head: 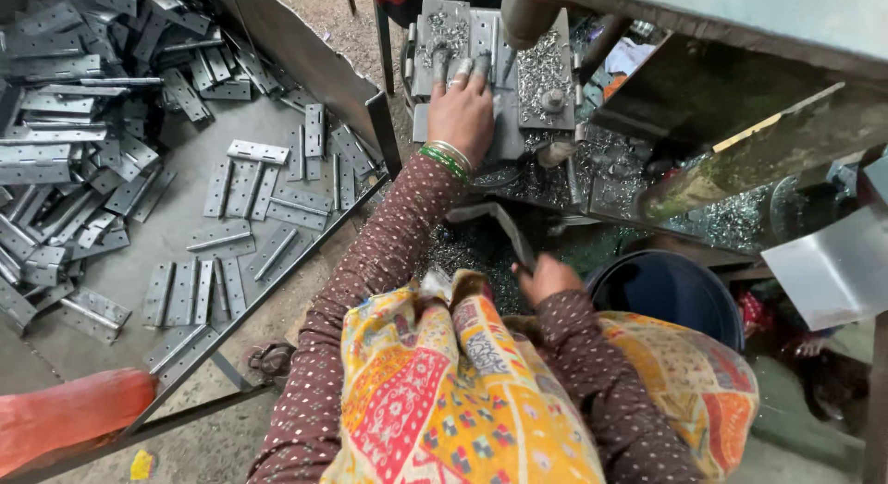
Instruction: The person operates a drill press to process metal brackets. They pick up brackets from a pile, place them under the drill, and use a lever to activate the machine, then return the processed pieces to the pile.
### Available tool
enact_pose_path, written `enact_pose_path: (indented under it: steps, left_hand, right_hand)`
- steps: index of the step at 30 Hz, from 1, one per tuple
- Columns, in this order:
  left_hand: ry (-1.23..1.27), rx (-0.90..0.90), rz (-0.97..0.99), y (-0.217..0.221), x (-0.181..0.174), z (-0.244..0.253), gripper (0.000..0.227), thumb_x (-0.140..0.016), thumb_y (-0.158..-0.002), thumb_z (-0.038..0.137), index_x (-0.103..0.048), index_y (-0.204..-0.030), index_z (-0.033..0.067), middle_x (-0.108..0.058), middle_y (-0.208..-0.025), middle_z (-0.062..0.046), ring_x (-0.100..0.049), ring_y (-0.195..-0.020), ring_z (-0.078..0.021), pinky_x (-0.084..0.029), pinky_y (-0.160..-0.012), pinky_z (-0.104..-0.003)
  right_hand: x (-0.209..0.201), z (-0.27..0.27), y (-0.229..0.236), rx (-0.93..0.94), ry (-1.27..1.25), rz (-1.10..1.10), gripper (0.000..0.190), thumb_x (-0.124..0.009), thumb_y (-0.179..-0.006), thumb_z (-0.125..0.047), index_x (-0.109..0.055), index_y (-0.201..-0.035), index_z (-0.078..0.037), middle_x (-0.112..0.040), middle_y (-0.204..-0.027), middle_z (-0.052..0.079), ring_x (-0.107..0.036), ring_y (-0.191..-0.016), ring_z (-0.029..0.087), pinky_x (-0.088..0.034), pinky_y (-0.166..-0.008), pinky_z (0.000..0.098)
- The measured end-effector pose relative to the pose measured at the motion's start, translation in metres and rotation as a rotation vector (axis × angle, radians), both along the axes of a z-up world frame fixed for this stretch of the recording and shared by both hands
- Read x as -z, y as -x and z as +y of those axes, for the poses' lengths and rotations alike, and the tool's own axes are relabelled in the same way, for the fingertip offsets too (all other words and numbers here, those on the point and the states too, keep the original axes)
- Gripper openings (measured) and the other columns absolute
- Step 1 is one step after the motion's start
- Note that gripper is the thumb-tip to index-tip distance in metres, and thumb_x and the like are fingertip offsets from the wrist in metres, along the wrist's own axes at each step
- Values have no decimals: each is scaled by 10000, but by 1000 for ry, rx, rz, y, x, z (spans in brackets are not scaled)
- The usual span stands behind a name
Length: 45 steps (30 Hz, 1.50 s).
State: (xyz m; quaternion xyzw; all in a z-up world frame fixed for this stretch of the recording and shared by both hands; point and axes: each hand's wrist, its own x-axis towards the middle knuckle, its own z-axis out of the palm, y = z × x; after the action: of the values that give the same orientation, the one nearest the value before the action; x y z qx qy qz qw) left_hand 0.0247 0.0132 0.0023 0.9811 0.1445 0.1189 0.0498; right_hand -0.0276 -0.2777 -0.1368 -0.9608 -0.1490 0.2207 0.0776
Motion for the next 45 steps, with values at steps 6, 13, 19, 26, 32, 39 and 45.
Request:
enact_pose_path:
  steps: [6, 13, 19, 26, 32, 39, 45]
  left_hand:
    - [114, 63, -169, 31, -6, -2, 183, -645, -917, 201, -709, -1031, 73, -646, -1261, -132, -553, -1281, -318, -381, -1077, -543]
    - [136, -638, -441, 117, 56, 82, 401, -585, -958, 340, -604, -1280, 101, -637, -1273, -113, -539, -1246, -301, -362, -1149, -539]
    - [149, -740, 39, 111, 184, 204, 595, -574, -924, 313, -425, -1454, 87, -493, -1496, -116, -401, -1395, -307, -266, -1112, -625]
    - [179, -780, -14, 93, 239, 236, 456, -567, -999, 95, -497, -1450, 81, -622, -1347, -126, -491, -1379, -335, -447, -1075, -521]
    - [122, -808, -192, 97, 224, 228, 530, -621, -821, 6, -553, -1327, 149, -650, -1199, -83, -585, -1183, -311, -431, -971, -537]
    - [294, -838, -292, 115, 220, 203, 344, -629, -948, 72, -650, -1278, 167, -665, -1176, -106, -638, -1113, -326, -507, -975, -485]
    - [488, -721, -681, 148, 118, 146, 393, -628, -871, 21, -600, -1263, 43, -634, -1162, -88, -646, -1050, -263, -597, -844, -383]
  right_hand:
    - [65, -9, 9, -133, -256, -145, 546, -623, -927, -573, -661, -1005, -34, -713, -940, 271, -682, -890, 489, -548, -726, 556]
    - [-28, -2, -4, -28, -6, 0, 557, -652, -866, -592, -694, -1074, -77, -725, -956, 275, -689, -934, 495, -549, -806, 560]
    - [-99, 25, 4, -63, 87, 18, 563, -634, -892, -592, -677, -1105, -73, -736, -935, 261, -701, -929, 475, -551, -808, 551]
    - [-99, 24, 3, -40, 148, 40, 592, -612, -902, -604, -659, -1155, -71, -733, -956, 264, -702, -943, 473, -551, -804, 558]
    - [-99, 24, 4, -46, 130, 12, 584, -622, -900, -596, -663, -1145, -67, -732, -946, 268, -702, -932, 475, -549, -800, 557]
    - [-102, 24, 7, -40, 115, 12, 576, -621, -905, -593, -660, -1109, -56, -734, -906, 264, -713, -881, 471, -557, -774, 555]
    - [-104, 29, 9, -11, 92, 20, 545, -633, -889, -591, -651, -1042, -69, -725, -904, 255, -698, -888, 478, -547, -780, 565]
